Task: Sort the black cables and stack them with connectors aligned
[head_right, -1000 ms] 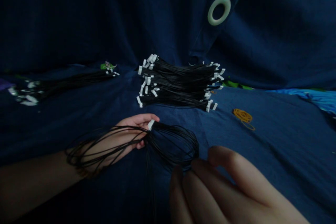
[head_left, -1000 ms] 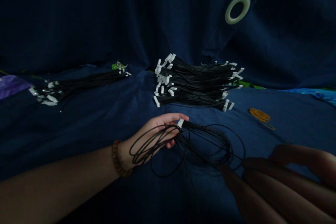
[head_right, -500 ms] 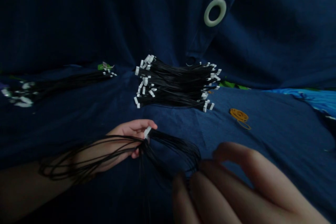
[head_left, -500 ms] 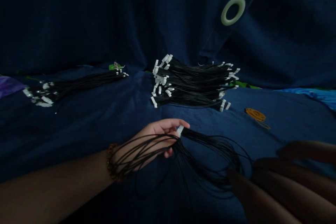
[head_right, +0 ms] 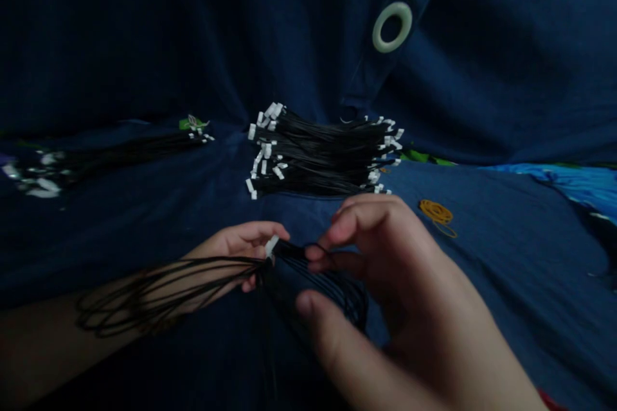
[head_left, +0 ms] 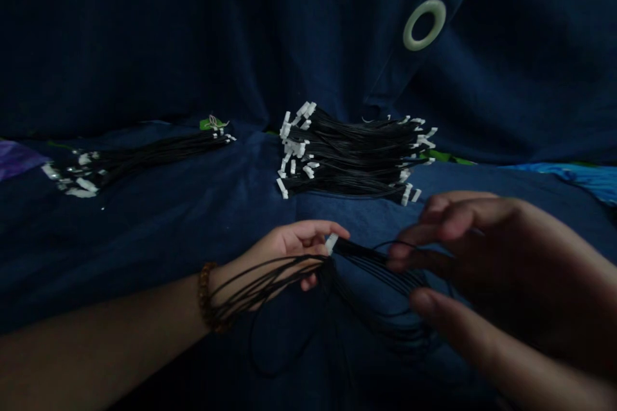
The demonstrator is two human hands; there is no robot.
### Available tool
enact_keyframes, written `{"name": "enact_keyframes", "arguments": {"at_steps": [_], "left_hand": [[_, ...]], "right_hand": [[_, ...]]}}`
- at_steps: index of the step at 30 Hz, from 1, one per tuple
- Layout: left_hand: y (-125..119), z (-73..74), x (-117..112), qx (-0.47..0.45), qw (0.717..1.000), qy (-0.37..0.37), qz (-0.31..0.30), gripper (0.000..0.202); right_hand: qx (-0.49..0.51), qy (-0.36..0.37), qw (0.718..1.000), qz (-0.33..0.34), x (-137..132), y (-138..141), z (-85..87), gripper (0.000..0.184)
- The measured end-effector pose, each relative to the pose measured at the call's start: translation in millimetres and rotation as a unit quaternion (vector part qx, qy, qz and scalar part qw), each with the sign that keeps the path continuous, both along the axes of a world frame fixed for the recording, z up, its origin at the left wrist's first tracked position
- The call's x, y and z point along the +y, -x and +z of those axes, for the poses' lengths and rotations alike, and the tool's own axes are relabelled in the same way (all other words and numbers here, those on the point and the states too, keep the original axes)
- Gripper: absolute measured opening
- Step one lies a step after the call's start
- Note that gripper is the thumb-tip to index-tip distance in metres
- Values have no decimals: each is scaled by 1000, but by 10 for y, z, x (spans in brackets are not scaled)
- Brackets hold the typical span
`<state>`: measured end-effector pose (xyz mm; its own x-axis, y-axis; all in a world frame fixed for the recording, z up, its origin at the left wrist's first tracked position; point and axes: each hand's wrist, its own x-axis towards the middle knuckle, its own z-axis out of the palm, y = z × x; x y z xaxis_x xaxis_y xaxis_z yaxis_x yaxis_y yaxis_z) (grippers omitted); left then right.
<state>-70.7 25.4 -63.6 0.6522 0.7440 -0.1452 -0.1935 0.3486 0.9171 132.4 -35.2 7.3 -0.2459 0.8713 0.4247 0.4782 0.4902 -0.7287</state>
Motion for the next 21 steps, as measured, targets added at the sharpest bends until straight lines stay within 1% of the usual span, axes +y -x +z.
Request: {"name": "enact_keyframes", "arguments": {"at_steps": [1, 2, 3, 4, 5, 6, 7, 8, 9, 11, 13, 14, 16, 17, 18, 19, 20, 21], "left_hand": [[1, 21, -5, 15, 1000, -3, -4, 37], [0, 38, -12, 23, 1000, -10, -3, 36], [-2, 49, -19, 28, 999, -21, 1, 36], [-5, 51, -27, 31, 999, -34, 5, 36], [-9, 46, -33, 35, 998, -49, 8, 36], [-11, 34, -38, 42, 997, -64, 11, 37], [-13, 17, -40, 52, 996, -77, 17, 38], [-15, -1, -40, 63, 994, -87, 23, 38], [-17, -20, -38, 73, 993, -92, 29, 38], [-22, -51, -25, 86, 991, -90, 50, 37], [-29, -69, -8, 81, 990, -84, 79, 37], [-31, -70, -1, 79, 989, -81, 93, 37], [-30, -47, 0, 95, 985, -91, 106, 39], [-25, -19, -8, 118, 980, -116, 110, 39], [-19, 23, -25, 149, 969, -160, 115, 38], [-12, 78, -51, 185, 949, -226, 120, 36], [-6, 147, -83, 220, 920, -303, 119, 35], [-2, 226, -122, 251, 883, -381, 113, 36]], "right_hand": [[71, 72, 995, 15, 41, 10, 11, 29], [123, 147, 981, 27, 79, 15, 22, 30], [157, 217, 963, 35, 112, 17, 32, 32], [170, 274, 946, 39, 139, 17, 39, 33], [160, 316, 934, 42, 160, 18, 42, 33], [127, 333, 933, 51, 175, 19, 39, 32], [73, 325, 941, 62, 184, 21, 29, 30], [3, 296, 953, 69, 188, 24, 14, 27], [-72, 246, 964, 66, 187, 26, -4, 24], [-191, 113, 975, 36, 181, 18, -32, 24], [-254, 0, 967, -2, 175, -19, -28, 24], [-281, -36, 959, -16, 175, -49, -11, 21], [-344, -78, 934, -45, 181, -125, 43, 19], [-377, -98, 919, -61, 187, -162, 76, 21], [-401, -124, 905, -71, 194, -191, 108, 25], [-410, -148, 897, -74, 201, -209, 138, 28], [-400, -162, 899, -69, 210, -212, 165, 31], [-376, -164, 910, -59, 219, -198, 188, 33]]}}
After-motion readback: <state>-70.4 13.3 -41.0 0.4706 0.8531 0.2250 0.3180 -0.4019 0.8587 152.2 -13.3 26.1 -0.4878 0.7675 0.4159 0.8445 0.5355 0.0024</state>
